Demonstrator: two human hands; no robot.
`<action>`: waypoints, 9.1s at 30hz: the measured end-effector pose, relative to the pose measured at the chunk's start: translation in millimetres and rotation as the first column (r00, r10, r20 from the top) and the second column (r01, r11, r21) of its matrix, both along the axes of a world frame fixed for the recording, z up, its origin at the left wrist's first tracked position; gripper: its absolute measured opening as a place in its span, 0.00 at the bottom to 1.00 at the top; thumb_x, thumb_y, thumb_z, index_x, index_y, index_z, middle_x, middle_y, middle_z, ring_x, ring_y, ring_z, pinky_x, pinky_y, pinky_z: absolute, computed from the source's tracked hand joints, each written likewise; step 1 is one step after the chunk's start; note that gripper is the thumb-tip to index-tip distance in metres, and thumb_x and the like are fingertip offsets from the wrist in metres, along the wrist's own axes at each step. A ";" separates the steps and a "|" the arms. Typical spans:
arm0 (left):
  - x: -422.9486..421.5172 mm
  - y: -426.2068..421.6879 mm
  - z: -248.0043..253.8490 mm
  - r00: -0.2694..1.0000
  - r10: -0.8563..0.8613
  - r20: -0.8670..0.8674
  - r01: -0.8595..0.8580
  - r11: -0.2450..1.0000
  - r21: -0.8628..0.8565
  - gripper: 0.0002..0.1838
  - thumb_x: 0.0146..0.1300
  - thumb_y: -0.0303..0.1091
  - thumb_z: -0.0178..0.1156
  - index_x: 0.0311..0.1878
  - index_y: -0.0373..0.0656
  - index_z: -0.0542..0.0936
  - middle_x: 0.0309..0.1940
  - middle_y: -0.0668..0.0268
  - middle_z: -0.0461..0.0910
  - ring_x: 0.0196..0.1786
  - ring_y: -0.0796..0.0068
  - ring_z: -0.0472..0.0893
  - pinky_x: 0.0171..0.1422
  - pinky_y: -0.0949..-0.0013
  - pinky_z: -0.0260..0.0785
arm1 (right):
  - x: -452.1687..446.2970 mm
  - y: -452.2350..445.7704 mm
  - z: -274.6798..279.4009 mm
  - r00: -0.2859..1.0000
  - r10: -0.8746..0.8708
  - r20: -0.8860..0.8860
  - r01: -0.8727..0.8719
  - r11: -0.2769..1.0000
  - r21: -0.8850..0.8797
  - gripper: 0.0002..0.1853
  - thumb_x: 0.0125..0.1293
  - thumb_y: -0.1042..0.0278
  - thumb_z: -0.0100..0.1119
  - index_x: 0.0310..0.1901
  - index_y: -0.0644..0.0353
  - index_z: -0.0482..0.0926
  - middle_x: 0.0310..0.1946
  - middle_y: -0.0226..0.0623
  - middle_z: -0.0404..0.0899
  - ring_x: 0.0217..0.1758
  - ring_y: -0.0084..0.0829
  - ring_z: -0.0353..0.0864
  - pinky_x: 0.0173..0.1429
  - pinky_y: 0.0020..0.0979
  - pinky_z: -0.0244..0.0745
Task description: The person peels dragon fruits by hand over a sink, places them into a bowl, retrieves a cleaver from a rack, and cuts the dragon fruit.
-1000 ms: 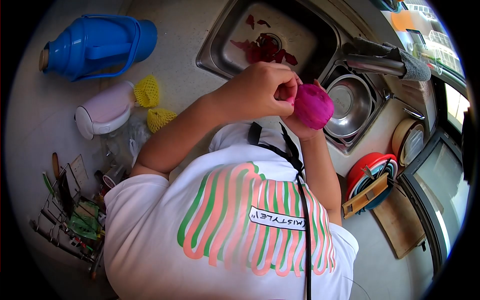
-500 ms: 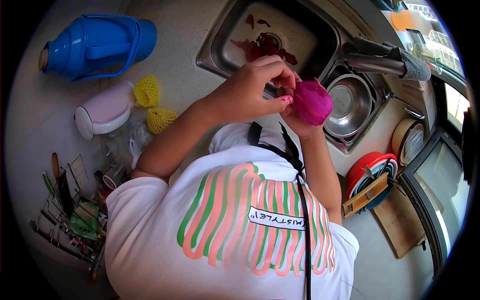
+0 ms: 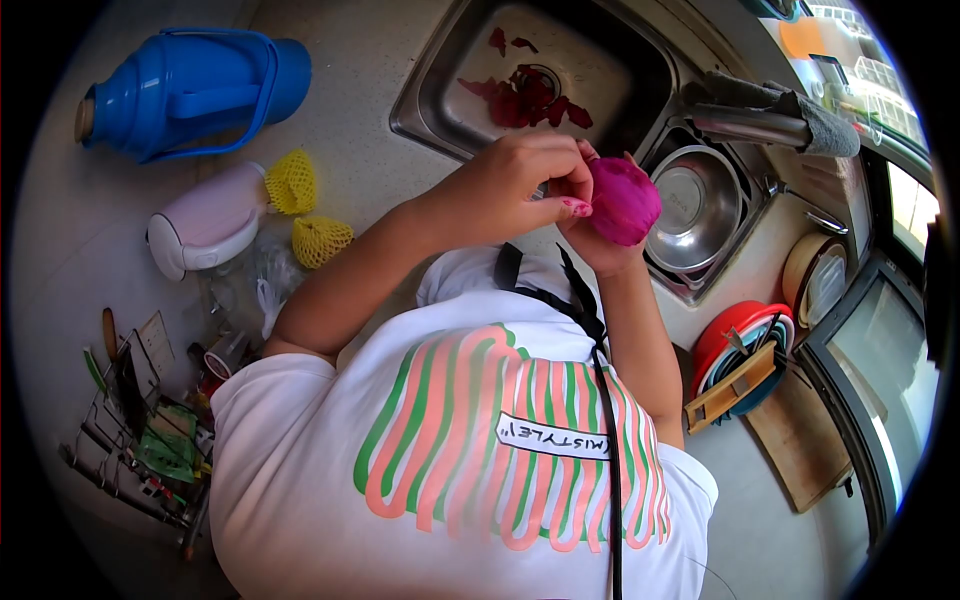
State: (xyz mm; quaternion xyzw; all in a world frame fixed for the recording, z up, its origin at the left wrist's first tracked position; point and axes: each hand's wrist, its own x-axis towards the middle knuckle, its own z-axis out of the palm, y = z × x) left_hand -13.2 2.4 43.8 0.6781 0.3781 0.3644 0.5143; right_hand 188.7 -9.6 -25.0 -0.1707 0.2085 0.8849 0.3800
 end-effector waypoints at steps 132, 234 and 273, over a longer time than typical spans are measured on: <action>-12.0 5.1 -7.1 0.988 0.147 0.045 -0.142 0.986 -0.085 0.08 0.57 0.20 0.65 0.40 0.37 0.78 0.42 0.63 0.77 0.46 0.73 0.79 0.54 0.70 0.73 | -11.3 -6.0 -1.5 0.996 0.062 -0.067 -0.050 0.983 0.175 0.26 0.74 0.44 0.43 0.59 0.58 0.72 0.51 0.41 0.78 0.48 0.37 0.77 0.54 0.34 0.69; -44.8 -632.2 -38.3 -0.762 0.564 0.319 -0.584 -0.385 -0.715 0.10 0.70 0.29 0.60 0.51 0.37 0.81 0.42 0.65 0.83 0.43 0.78 0.79 0.53 0.73 0.71 | -305.7 -326.8 -11.4 0.617 -0.355 0.703 -0.621 -0.768 0.157 0.16 0.66 0.58 0.64 0.48 0.62 0.82 0.39 0.49 0.87 0.42 0.43 0.88 0.45 0.39 0.81; -111.8 -352.1 -63.8 -0.137 0.985 0.105 -0.779 -0.042 -0.625 0.13 0.69 0.27 0.60 0.55 0.35 0.78 0.48 0.64 0.83 0.53 0.75 0.81 0.59 0.70 0.73 | -296.5 -66.9 -22.5 0.297 -0.787 0.540 -0.954 -0.216 0.210 0.15 0.62 0.64 0.69 0.46 0.64 0.79 0.38 0.44 0.84 0.36 0.40 0.85 0.40 0.37 0.77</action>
